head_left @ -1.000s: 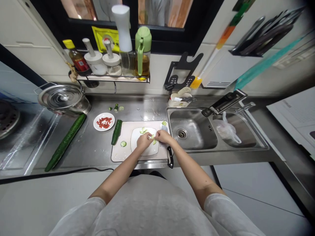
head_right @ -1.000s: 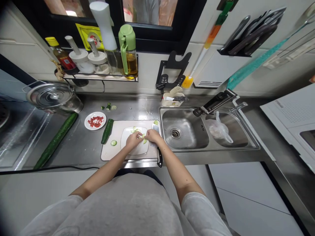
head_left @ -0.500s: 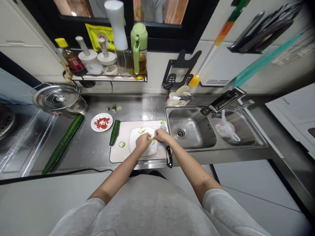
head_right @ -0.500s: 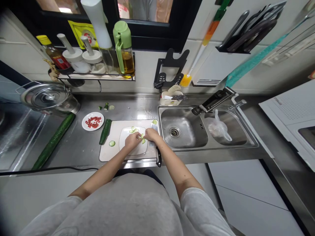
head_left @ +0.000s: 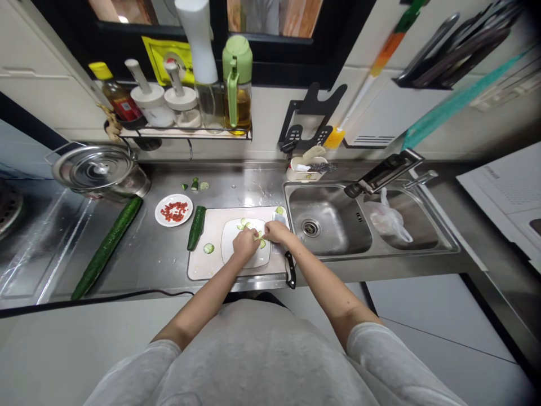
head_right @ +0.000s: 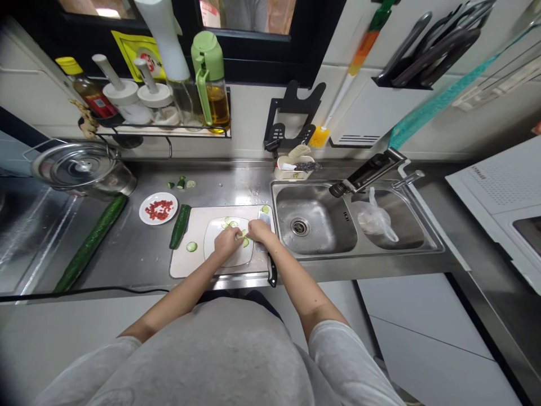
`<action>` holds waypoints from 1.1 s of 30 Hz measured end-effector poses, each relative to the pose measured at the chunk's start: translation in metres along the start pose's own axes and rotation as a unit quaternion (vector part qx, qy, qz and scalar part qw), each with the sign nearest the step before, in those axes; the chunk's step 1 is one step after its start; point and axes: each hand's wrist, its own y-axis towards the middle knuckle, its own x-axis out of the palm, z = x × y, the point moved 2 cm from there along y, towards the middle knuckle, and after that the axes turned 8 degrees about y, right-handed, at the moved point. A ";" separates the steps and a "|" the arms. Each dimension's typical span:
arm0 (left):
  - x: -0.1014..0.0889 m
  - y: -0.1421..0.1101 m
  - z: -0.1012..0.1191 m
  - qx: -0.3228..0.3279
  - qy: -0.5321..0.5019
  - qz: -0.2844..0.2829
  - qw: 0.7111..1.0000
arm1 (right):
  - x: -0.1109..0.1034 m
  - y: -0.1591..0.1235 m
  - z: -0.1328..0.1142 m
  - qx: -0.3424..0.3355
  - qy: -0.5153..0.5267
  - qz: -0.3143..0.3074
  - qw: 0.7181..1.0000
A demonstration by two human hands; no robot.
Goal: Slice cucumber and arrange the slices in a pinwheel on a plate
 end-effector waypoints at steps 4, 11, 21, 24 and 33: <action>0.001 0.000 -0.001 0.001 -0.010 0.004 1.000 | 0.004 -0.006 0.005 0.013 -0.002 0.015 1.000; 0.000 -0.001 0.000 0.002 -0.017 0.001 1.000 | 0.010 -0.014 0.012 0.041 -0.002 0.032 0.999; 0.002 -0.002 0.000 0.003 -0.011 0.003 1.000 | 0.010 -0.014 0.014 0.037 -0.003 0.034 0.999; 0.001 -0.003 0.000 0.008 -0.011 0.010 1.000 | 0.009 -0.015 0.013 0.039 0.002 0.035 0.999; 0.002 -0.002 -0.001 0.009 -0.007 0.008 1.000 | 0.015 -0.016 0.005 0.085 0.020 0.051 0.995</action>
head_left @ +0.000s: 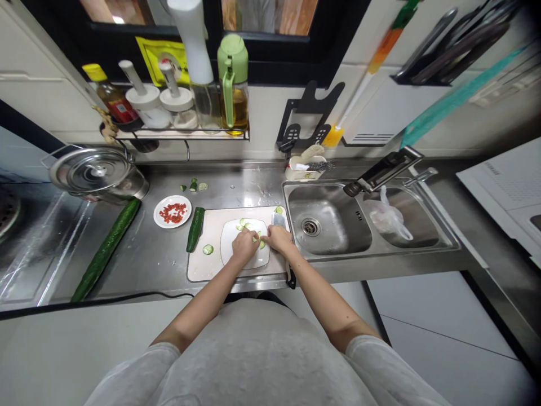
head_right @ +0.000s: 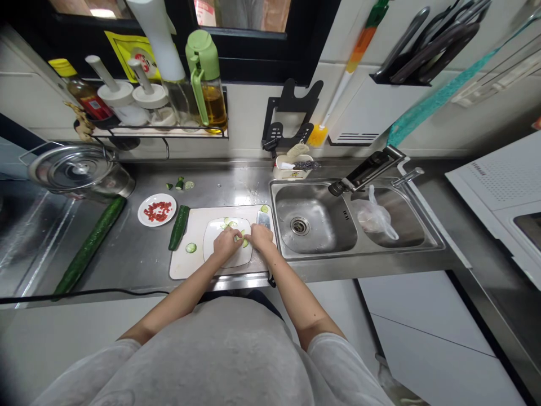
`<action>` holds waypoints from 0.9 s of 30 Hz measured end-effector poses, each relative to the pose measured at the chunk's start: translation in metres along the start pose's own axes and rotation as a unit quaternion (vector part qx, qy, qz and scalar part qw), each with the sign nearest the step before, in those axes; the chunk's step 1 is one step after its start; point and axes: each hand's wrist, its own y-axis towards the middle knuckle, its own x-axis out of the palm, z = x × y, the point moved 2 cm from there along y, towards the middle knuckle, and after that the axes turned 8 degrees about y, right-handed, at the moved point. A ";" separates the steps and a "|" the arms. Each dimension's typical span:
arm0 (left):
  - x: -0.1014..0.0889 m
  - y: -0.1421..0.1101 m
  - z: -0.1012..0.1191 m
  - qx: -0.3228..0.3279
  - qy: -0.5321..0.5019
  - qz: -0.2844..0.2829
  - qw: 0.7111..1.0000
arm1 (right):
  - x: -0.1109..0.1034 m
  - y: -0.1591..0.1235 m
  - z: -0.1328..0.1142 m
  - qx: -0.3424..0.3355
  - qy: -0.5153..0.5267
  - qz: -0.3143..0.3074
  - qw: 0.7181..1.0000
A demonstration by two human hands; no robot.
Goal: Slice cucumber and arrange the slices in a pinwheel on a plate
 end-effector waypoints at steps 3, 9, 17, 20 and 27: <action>0.001 -0.001 -0.001 0.000 -0.003 0.002 1.000 | 0.003 0.000 -0.002 -0.001 0.000 0.005 1.000; 0.000 -0.002 -0.003 -0.006 -0.015 0.000 1.000 | -0.002 -0.003 0.002 -0.002 0.024 0.025 0.999; -0.015 -0.006 -0.007 -0.025 -0.070 0.005 0.997 | -0.012 -0.016 0.014 0.019 0.082 0.058 0.995; -0.028 -0.014 -0.021 -0.021 -0.117 0.037 0.992 | -0.012 -0.022 0.021 0.019 0.110 0.081 0.990; -0.050 -0.045 -0.103 -0.081 -0.191 0.168 0.964 | -0.005 -0.045 0.048 -0.011 0.191 0.156 0.969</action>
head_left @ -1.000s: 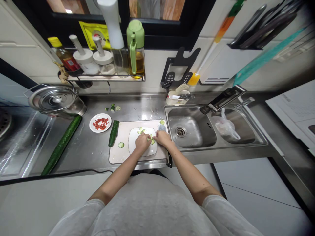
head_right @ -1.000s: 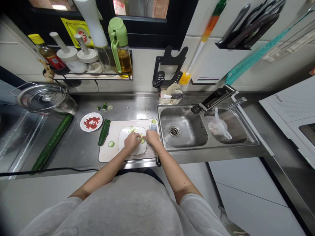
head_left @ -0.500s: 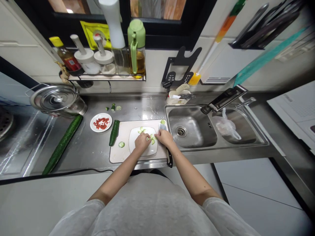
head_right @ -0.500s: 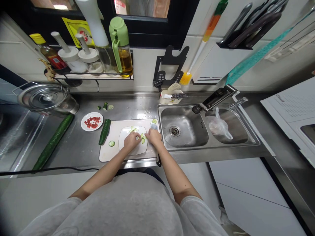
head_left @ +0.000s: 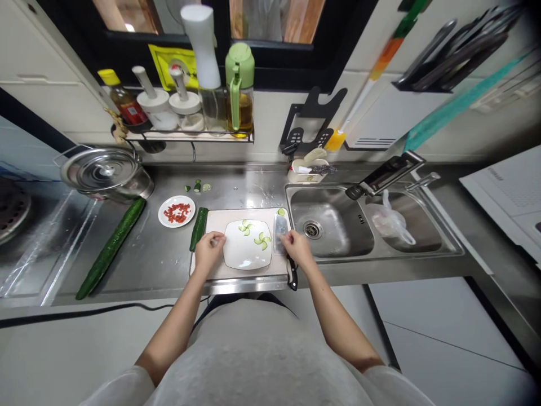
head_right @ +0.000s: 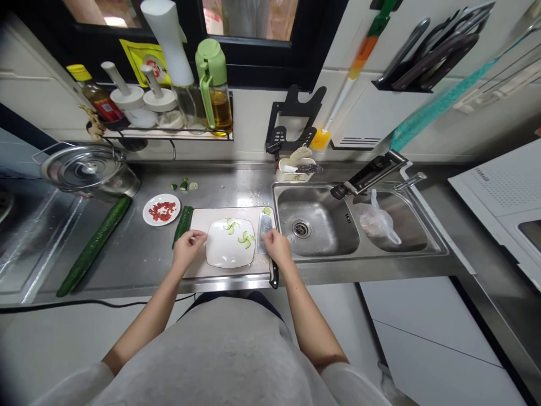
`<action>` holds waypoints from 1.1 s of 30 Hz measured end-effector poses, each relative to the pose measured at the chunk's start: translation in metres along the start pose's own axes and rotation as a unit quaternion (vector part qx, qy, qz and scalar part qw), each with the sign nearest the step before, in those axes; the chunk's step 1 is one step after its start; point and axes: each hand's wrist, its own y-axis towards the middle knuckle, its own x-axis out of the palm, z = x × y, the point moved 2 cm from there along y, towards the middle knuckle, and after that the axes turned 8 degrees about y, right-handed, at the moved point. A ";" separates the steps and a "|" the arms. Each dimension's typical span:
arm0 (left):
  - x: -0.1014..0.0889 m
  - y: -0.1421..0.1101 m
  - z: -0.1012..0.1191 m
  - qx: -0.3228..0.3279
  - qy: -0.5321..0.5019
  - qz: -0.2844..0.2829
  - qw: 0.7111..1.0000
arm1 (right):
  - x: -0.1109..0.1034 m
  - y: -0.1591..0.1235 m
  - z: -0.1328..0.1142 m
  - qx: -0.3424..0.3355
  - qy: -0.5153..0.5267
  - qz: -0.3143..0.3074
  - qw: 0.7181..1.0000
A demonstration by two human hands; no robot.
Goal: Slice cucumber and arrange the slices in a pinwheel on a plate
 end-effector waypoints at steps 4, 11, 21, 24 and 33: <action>-0.025 -0.008 -0.036 -0.044 -0.003 0.033 0.998 | -0.004 -0.009 0.011 -0.015 0.033 0.028 0.999; -0.033 -0.023 -0.060 -0.078 0.040 0.025 0.996 | -0.002 -0.011 0.008 -0.020 0.040 0.046 0.998; -0.007 -0.018 -0.052 -0.049 0.226 -0.020 0.973 | 0.020 -0.026 -0.018 -0.067 0.078 0.031 0.994; -0.003 -0.016 -0.048 -0.034 0.263 -0.034 0.964 | 0.026 -0.031 -0.019 -0.068 0.081 0.017 0.994; -0.003 -0.016 -0.051 -0.019 0.269 -0.030 0.963 | 0.033 -0.040 -0.028 -0.100 0.091 -0.001 0.991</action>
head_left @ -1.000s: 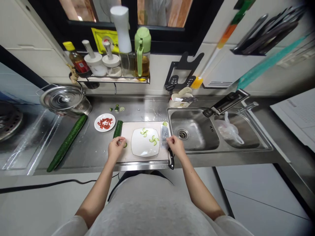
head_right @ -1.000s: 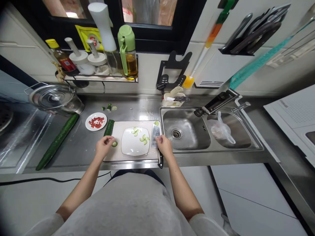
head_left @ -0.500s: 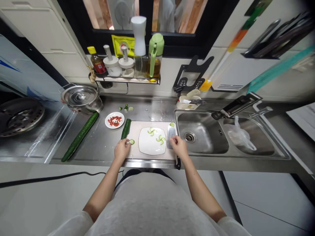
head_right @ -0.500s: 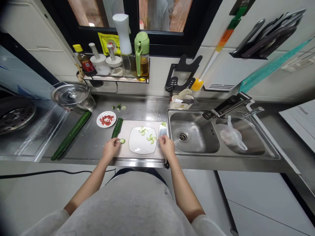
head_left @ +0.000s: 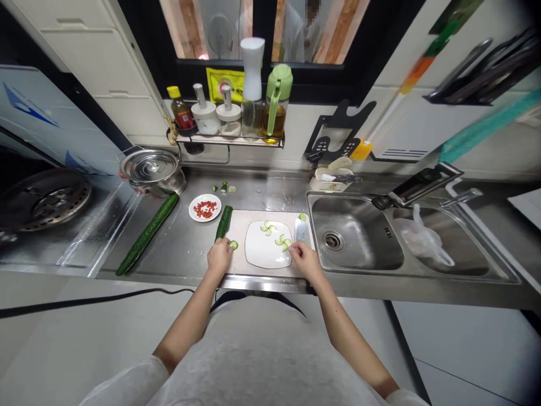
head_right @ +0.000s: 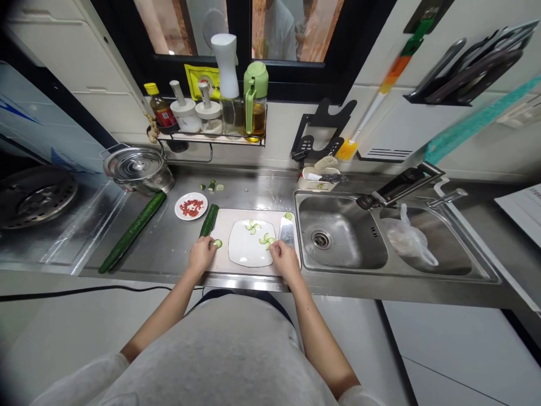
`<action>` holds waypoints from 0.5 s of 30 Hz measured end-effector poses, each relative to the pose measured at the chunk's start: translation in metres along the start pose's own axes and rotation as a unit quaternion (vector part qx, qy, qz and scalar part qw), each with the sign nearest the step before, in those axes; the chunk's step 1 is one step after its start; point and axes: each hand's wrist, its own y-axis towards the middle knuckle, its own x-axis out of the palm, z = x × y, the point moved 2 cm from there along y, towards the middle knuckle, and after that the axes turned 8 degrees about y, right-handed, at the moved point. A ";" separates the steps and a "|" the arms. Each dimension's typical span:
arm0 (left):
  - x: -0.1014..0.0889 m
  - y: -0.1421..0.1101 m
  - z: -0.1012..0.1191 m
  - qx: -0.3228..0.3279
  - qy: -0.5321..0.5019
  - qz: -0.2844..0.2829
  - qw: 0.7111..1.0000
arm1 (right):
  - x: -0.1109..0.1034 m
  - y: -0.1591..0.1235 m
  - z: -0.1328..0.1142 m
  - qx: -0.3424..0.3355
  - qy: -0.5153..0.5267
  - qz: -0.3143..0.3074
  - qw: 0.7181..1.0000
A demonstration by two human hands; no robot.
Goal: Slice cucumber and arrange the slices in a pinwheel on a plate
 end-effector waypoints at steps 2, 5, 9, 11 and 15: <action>0.000 0.000 0.000 0.004 -0.007 0.009 1.000 | 0.003 0.000 -0.003 -0.008 0.006 0.003 1.000; 0.001 0.000 0.001 0.010 -0.017 0.016 1.000 | 0.007 -0.001 -0.006 -0.015 0.010 0.000 1.000; 0.003 0.000 0.002 0.014 -0.037 0.013 0.999 | 0.014 -0.005 -0.010 -0.015 0.009 -0.009 1.000; 0.004 0.000 0.001 0.008 -0.040 0.009 0.999 | 0.017 -0.007 -0.012 -0.016 0.009 -0.017 1.000; 0.004 0.002 0.000 0.009 -0.015 -0.002 1.000 | 0.025 -0.009 -0.014 -0.019 0.014 -0.033 0.999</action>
